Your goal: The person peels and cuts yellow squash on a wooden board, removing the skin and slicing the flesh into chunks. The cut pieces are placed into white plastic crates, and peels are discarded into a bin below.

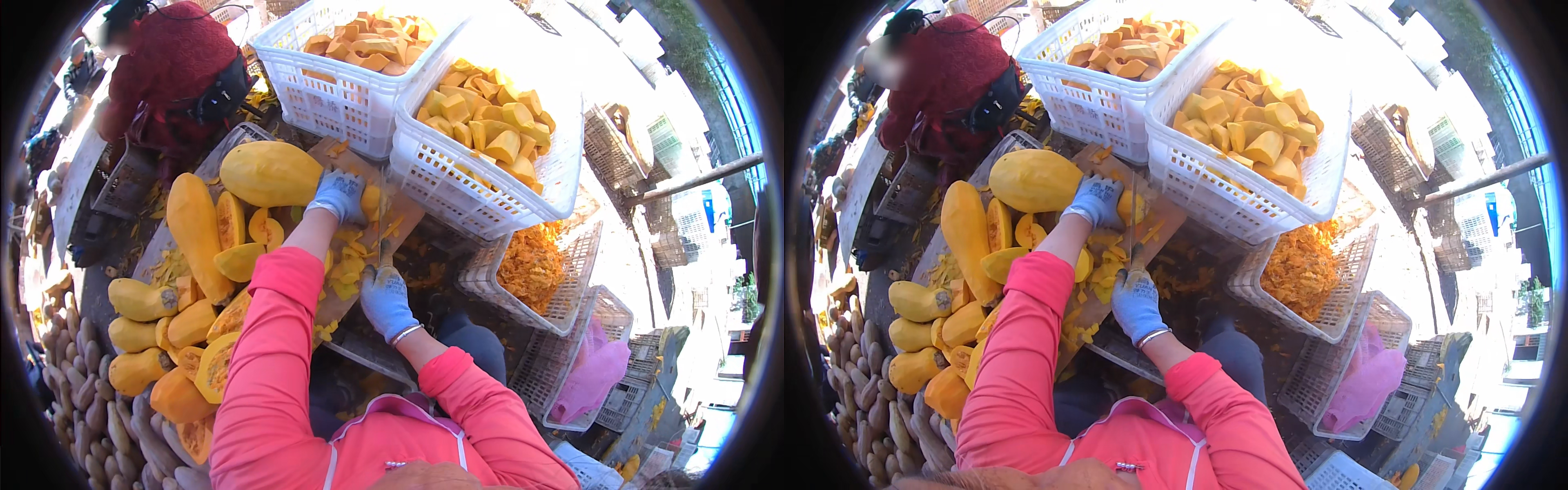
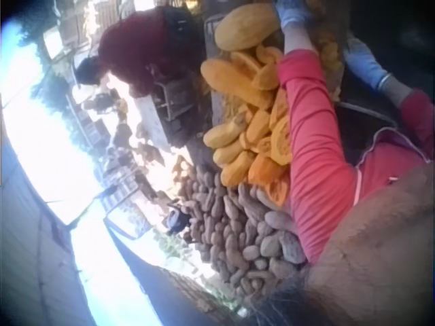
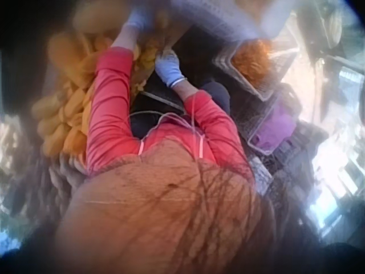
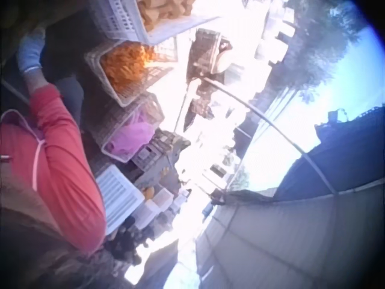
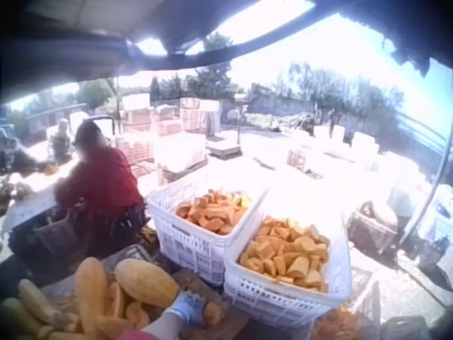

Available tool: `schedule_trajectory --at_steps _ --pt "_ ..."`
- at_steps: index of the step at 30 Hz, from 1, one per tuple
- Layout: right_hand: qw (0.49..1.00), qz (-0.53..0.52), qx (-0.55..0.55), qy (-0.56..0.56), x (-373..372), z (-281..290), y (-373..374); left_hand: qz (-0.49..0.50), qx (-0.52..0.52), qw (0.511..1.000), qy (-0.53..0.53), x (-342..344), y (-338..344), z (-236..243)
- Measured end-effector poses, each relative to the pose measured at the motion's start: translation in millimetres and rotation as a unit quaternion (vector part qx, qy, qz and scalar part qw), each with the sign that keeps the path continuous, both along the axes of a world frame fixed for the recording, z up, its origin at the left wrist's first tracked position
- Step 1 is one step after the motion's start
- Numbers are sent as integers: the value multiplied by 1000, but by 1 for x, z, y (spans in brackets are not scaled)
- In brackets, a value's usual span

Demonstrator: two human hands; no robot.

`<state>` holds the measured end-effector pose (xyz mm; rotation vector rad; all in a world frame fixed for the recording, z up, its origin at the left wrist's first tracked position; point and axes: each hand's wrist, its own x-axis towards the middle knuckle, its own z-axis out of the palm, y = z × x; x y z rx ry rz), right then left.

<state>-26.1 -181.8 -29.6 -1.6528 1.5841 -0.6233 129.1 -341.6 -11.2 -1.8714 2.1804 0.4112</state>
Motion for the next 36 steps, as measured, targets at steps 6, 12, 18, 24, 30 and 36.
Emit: schedule_trajectory --at_steps 6,12,18,24,30,36 --pt "998 21 34 52 -1 1 -3 4 16 1000 5 2 0 5" --pt "999 4 5 51 1 -2 2 0 25 1000 16 1 -1 6" --pt "995 29 81 51 3 12 -10 2 17 1000 2 6 1 5" --pt "990 55 119 56 -10 44 -51 -6 -24 1000 2 1 4 1" --pt "927 4 362 -101 -6 63 -105 -3 2 1000 8 2 -1 1" --pt "907 69 411 -62 -6 70 -136 3 10 1000 -3 4 1 3"
